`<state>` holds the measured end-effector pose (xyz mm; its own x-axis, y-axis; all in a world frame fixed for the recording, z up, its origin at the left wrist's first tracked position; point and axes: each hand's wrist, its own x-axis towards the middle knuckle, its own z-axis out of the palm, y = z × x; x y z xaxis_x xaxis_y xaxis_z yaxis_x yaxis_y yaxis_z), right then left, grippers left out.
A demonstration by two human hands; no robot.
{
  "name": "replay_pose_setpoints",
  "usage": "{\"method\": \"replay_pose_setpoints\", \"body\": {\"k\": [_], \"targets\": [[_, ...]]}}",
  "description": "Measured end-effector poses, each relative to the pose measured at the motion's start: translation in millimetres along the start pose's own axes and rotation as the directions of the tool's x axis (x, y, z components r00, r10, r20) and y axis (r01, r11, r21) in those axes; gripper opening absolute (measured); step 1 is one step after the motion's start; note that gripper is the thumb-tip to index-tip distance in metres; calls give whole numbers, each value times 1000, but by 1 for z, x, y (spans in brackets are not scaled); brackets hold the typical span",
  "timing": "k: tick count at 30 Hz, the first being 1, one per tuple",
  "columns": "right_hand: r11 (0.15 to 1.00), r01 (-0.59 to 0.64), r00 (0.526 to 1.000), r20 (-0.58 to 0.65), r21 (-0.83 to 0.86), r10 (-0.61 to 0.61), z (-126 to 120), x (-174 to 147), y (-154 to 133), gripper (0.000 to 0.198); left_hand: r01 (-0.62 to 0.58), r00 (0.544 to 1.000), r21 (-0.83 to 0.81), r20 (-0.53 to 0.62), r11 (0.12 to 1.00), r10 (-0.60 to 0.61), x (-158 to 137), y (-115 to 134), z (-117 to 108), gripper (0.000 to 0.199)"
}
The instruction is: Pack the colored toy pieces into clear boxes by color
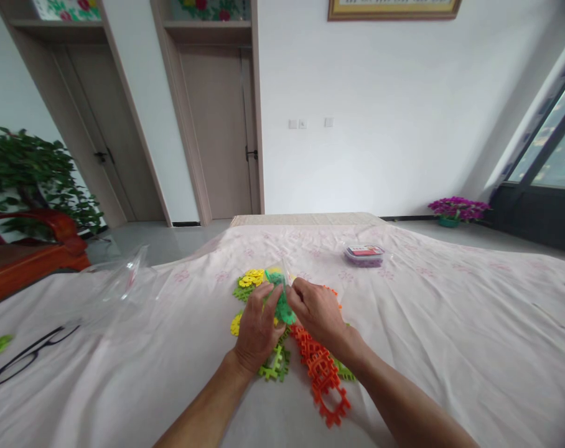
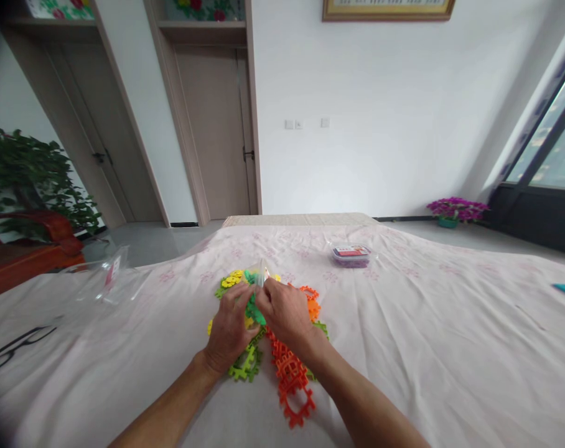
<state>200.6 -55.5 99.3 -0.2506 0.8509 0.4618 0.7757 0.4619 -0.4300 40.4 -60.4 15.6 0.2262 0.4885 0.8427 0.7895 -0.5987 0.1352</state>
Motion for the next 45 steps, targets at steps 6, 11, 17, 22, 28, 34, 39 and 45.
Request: {"method": "replay_pose_setpoints", "body": {"k": [6,11,17,22,28,34,39,45], "targets": [[998,-47,998,-46,34,49,-2,7,8,32,62,998,-10,22,998,-62,-1,-5,-1,81],[988,-149,970,-190,31,152,-8,18,31,32,119,993,-21,-2,993,-119,-3,-13,-4,80],[961,-229,940,-223,154,259,-23,31,63,35,136,990,-16,-29,991,-137,-7,-29,-12,78],[947,-202,922,-278,251,271,-30,33,74,36,-146,984,33,104,989,142,0,-33,-14,62],[915,-191,912,-280,356,299,-41,32,75,38,-511,837,44,253,858,485,27,-40,-35,57],[842,-146,899,-286,519,332,-53,31,67,37,-379,922,96,127,921,366,35,-49,-55,58],[515,-177,889,-89,839,450,-51,35,70,32,201,947,-209,-208,957,-245,11,-48,-38,88],[274,-438,868,324,856,377,-23,31,61,30,503,830,-492,44,711,-557,-28,-34,-24,92]]}}
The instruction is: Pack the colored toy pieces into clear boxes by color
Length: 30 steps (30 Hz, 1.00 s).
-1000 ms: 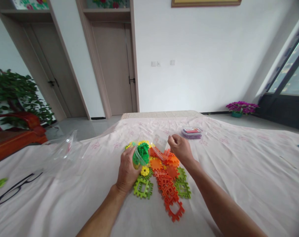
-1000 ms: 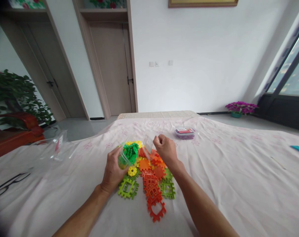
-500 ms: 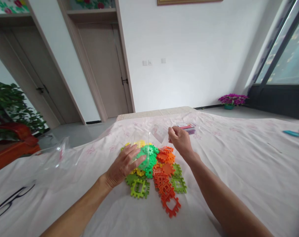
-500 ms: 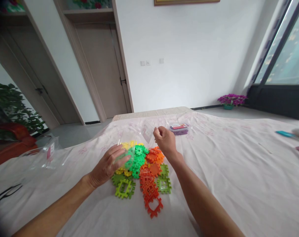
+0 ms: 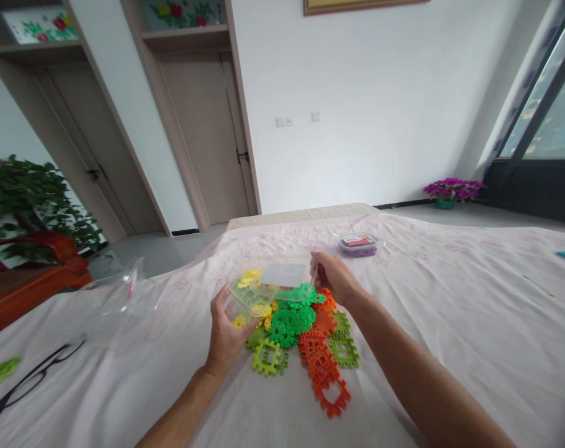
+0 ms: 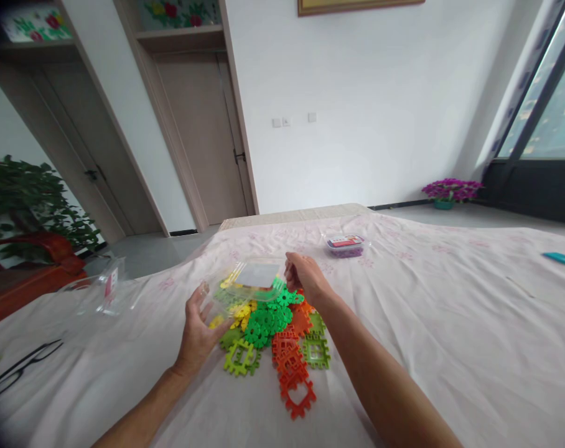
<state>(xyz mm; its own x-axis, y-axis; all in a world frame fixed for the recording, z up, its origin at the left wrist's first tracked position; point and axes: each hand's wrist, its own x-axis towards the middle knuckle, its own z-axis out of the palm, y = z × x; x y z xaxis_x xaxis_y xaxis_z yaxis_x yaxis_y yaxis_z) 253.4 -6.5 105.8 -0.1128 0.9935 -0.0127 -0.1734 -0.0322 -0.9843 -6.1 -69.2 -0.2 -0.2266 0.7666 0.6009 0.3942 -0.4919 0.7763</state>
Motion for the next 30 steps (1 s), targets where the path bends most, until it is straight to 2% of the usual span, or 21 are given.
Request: {"method": "replay_pose_setpoints", "body": {"k": [3,5,7,9,12,14,15,16,18,21,23,26,30], "targets": [[989,-142,984,107,-29,144,11,-1,14,35,171,982,-79,93,982,-163,-10,1,-7,98],[977,-215,963,164,-2,213,14,0,22,39,287,951,-170,166,943,-260,-10,2,-15,106],[968,-248,944,233,40,233,15,1,26,39,396,912,-245,213,885,-350,-6,3,-24,106],[967,-246,935,277,61,220,15,1,28,37,503,863,-298,220,811,-454,0,5,-30,90],[979,-201,951,247,29,188,18,-2,27,39,641,763,-326,176,694,-622,10,9,-33,65],[984,-176,962,209,-19,176,22,-7,27,44,686,716,-296,116,665,-688,15,12,-30,57],[985,-164,964,207,-45,170,25,-10,26,47,690,712,-269,83,672,-698,17,15,-27,55],[986,-152,964,210,-67,163,29,-13,27,49,681,721,-240,56,692,-691,18,18,-24,53],[987,-128,965,216,-100,147,37,-19,28,55,630,769,-192,20,752,-639,19,25,-17,49],[988,-72,981,170,-134,95,47,-24,31,71,504,862,-149,37,851,-505,19,35,-9,43],[981,18,992,126,-193,6,47,-23,31,75,434,901,-114,49,893,-432,21,39,-8,40],[921,182,983,82,-345,-164,37,-16,23,67,399,917,-29,38,917,-398,30,37,-15,36],[777,290,953,91,-560,-290,18,-4,-1,54,395,914,57,79,917,-398,48,33,-27,33]]}}
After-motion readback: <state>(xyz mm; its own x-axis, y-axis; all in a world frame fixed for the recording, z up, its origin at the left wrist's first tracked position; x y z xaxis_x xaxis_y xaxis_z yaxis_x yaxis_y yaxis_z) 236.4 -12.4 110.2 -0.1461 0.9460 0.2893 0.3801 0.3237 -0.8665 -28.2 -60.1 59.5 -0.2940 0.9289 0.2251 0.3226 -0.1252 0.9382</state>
